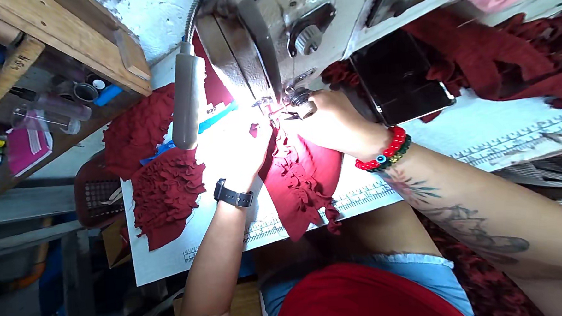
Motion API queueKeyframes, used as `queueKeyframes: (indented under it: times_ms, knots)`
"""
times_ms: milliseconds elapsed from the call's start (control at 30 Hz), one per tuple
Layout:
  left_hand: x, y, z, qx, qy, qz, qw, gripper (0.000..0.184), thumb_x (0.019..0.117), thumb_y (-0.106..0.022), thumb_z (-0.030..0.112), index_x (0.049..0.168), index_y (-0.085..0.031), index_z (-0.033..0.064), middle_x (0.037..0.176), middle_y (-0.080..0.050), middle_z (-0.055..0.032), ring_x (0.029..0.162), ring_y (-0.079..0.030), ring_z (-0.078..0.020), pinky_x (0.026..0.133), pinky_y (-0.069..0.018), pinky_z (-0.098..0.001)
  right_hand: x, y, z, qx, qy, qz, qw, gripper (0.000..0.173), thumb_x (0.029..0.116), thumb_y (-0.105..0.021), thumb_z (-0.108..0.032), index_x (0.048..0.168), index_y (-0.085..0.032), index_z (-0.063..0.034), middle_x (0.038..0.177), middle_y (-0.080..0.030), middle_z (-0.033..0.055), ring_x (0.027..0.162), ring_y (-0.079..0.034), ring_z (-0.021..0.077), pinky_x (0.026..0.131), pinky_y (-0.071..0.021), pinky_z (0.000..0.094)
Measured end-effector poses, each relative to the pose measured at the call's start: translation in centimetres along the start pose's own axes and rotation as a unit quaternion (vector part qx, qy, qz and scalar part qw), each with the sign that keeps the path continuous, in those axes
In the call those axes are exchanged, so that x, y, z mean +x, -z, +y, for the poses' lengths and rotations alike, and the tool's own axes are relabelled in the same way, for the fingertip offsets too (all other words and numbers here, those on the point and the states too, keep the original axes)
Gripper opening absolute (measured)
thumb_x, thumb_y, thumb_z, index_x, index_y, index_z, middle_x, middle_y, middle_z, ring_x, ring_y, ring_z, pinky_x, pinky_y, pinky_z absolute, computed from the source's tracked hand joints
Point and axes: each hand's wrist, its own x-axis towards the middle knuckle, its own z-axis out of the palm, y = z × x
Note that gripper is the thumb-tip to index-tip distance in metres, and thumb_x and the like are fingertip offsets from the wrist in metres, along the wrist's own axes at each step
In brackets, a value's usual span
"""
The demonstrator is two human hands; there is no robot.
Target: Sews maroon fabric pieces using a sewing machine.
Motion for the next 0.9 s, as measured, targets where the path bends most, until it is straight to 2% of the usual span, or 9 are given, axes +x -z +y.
queueKeyframes:
  times_ms: [67, 233, 433, 533, 667, 767, 900]
  knots:
    - [-0.10, 0.04, -0.01, 0.002, -0.009, 0.005, 1.000, 0.030, 0.1033, -0.057, 0.038, 0.110, -0.073, 0.0139, 0.112, -0.072, -0.0085, 0.109, -0.067, -0.0246, 0.097, -0.0509, -0.0503, -0.06, 0.06, -0.04, 0.003, 0.004, 0.001, 1.000, 0.018, 0.0944, -0.068, -0.022, 0.093, -0.077, -0.0060, 0.089, -0.072, 0.0172, 0.087, -0.070, 0.0372, 0.067, -0.0507, 0.0571]
    - [-0.25, -0.29, -0.12, -0.050, -0.017, 0.017, 0.998, 0.025, 0.1019, -0.060, 0.032, 0.108, -0.072, 0.0110, 0.108, -0.072, -0.0095, 0.104, -0.068, -0.0222, 0.094, -0.0531, -0.0463, 0.04, 0.25, -0.13, -0.001, -0.006, -0.015, 1.000, 0.019, 0.0948, -0.068, -0.023, 0.092, -0.075, -0.0056, 0.091, -0.072, 0.0168, 0.088, -0.070, 0.0371, 0.069, -0.0506, 0.0575]
    - [-0.23, -0.01, 0.12, -0.018, -0.017, 0.021, 0.999, 0.026, 0.1024, -0.059, 0.034, 0.107, -0.073, 0.0120, 0.105, -0.072, -0.0088, 0.100, -0.068, -0.0233, 0.089, -0.0538, -0.0471, 0.20, 0.29, -0.20, -0.010, -0.019, -0.030, 0.999, 0.020, 0.0961, -0.066, -0.024, 0.093, -0.074, -0.0059, 0.090, -0.072, 0.0167, 0.090, -0.071, 0.0371, 0.070, -0.0509, 0.0574]
    - [-0.21, -0.11, 0.10, -0.031, -0.010, 0.014, 0.999, 0.026, 0.1028, -0.058, 0.033, 0.110, -0.072, 0.0119, 0.111, -0.071, -0.0095, 0.108, -0.067, -0.0237, 0.096, -0.0516, -0.0479, 0.14, 0.24, -0.16, -0.008, -0.009, -0.025, 1.000, 0.018, 0.0953, -0.067, -0.022, 0.094, -0.075, -0.0058, 0.093, -0.072, 0.0165, 0.090, -0.071, 0.0368, 0.070, -0.0513, 0.0571]
    - [-0.18, 0.03, 0.23, -0.030, -0.011, 0.015, 0.999, 0.024, 0.1025, -0.059, 0.032, 0.110, -0.072, 0.0134, 0.115, -0.071, -0.0089, 0.112, -0.066, -0.0232, 0.098, -0.0507, -0.0483, 0.09, 0.17, -0.11, -0.004, -0.001, -0.015, 1.000, 0.018, 0.0946, -0.067, -0.021, 0.093, -0.075, -0.0053, 0.092, -0.073, 0.0168, 0.090, -0.071, 0.0368, 0.070, -0.0514, 0.0568]
    - [-0.18, 0.00, 0.29, -0.036, -0.017, 0.018, 0.999, 0.022, 0.1024, -0.060, 0.030, 0.109, -0.072, 0.0127, 0.114, -0.071, -0.0085, 0.111, -0.066, -0.0230, 0.099, -0.0504, -0.0475, 0.07, 0.27, -0.18, 0.002, -0.006, -0.016, 1.000, 0.018, 0.0948, -0.067, -0.021, 0.093, -0.075, -0.0049, 0.092, -0.073, 0.0167, 0.090, -0.070, 0.0363, 0.070, -0.0511, 0.0567]
    - [-0.30, 0.03, 0.28, -0.044, -0.020, 0.013, 0.999, 0.022, 0.1024, -0.059, 0.029, 0.107, -0.072, 0.0125, 0.109, -0.071, -0.0084, 0.106, -0.067, -0.0217, 0.095, -0.0523, -0.0460, 0.16, 0.28, -0.15, -0.003, -0.015, -0.027, 1.000, 0.018, 0.0957, -0.067, -0.023, 0.096, -0.076, -0.0071, 0.094, -0.073, 0.0156, 0.091, -0.070, 0.0358, 0.072, -0.0514, 0.0571]
